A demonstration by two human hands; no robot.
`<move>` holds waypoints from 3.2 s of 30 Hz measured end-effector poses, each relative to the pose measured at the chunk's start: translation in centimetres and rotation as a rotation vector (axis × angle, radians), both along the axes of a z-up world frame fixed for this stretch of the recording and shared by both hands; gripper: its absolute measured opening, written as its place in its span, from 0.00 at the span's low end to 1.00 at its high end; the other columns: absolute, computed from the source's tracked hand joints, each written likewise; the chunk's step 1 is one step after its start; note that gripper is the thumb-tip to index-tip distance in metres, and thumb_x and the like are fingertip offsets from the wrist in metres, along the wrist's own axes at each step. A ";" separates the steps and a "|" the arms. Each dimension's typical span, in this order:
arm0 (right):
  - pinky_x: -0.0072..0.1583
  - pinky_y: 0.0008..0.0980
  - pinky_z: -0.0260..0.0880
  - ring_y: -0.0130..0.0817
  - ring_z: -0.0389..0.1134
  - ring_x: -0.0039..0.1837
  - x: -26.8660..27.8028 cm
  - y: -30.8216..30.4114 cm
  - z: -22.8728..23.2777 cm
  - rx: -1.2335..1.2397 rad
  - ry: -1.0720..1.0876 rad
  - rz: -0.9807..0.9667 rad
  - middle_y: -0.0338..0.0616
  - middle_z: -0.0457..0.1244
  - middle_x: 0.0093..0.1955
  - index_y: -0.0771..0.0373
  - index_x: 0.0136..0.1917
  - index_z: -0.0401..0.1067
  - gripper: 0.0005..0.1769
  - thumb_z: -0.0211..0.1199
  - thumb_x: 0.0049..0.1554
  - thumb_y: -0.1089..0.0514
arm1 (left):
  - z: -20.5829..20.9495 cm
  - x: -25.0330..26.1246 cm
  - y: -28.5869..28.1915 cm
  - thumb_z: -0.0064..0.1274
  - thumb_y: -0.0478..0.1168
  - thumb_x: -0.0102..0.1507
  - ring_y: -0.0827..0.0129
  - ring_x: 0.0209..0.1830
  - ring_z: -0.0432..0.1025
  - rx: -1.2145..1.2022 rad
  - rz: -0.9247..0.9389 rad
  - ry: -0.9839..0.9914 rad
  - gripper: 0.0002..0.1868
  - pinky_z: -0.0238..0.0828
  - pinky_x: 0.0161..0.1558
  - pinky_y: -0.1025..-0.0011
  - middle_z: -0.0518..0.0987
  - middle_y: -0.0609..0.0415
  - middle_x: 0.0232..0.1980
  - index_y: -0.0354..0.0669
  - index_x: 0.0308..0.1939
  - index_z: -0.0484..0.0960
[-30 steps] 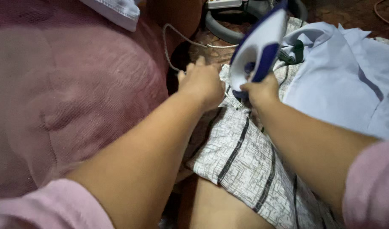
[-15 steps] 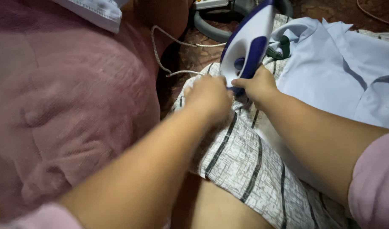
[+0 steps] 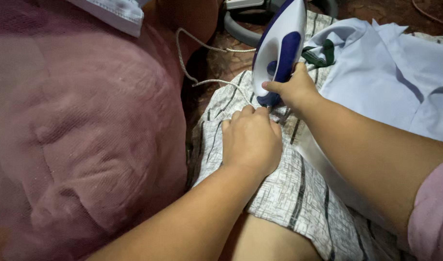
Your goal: The person irons a white short-sleeved shirt laid on a striped cloth. They use a blue and white iron to smooth the front, collar, and sleeves, adjusting the shirt with their left hand as needed.
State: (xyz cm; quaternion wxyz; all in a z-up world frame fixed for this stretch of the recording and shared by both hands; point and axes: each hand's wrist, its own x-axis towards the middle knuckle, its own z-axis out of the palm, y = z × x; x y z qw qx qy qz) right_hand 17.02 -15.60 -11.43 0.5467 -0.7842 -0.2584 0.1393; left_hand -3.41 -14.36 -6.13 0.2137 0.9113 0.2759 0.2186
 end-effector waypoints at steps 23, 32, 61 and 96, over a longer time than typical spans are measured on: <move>0.56 0.36 0.73 0.39 0.71 0.56 1.0 -1.6 0.5 -0.103 -0.004 0.009 0.51 0.66 0.55 0.71 0.63 0.61 0.43 0.80 0.43 0.54 | 0.0 0.2 -0.3 0.49 0.43 0.63 0.51 0.52 0.73 0.064 -0.003 -0.023 0.13 0.63 0.56 0.51 0.80 0.42 0.46 0.38 0.42 0.85; 0.54 0.43 0.70 0.46 0.67 0.57 6.8 -17.2 -6.8 -0.248 -0.091 -0.368 0.55 0.66 0.58 0.69 0.67 0.66 0.41 0.77 0.47 0.49 | -2.3 6.8 -0.5 0.53 0.36 0.59 0.48 0.52 0.77 0.213 -0.366 0.348 0.11 0.73 0.53 0.54 0.82 0.41 0.50 0.43 0.43 0.87; 0.52 0.47 0.70 0.48 0.71 0.50 4.2 -64.2 -7.6 -0.886 0.554 -0.614 0.59 0.70 0.53 0.64 0.70 0.71 0.32 0.71 0.56 0.49 | -1.5 10.9 -7.5 0.62 0.45 0.56 0.53 0.45 0.83 0.273 -0.508 0.957 0.17 0.80 0.49 0.58 0.88 0.43 0.47 0.39 0.44 0.90; 0.41 0.32 0.67 0.33 0.66 0.37 10.7 -41.7 -2.7 -0.349 0.365 -0.352 0.47 0.67 0.38 0.69 0.46 0.75 0.13 0.66 0.59 0.55 | -1.1 8.3 -12.4 0.56 0.56 0.62 0.50 0.63 0.73 0.170 -0.662 0.940 0.25 0.69 0.62 0.56 0.79 0.47 0.62 0.48 0.57 0.83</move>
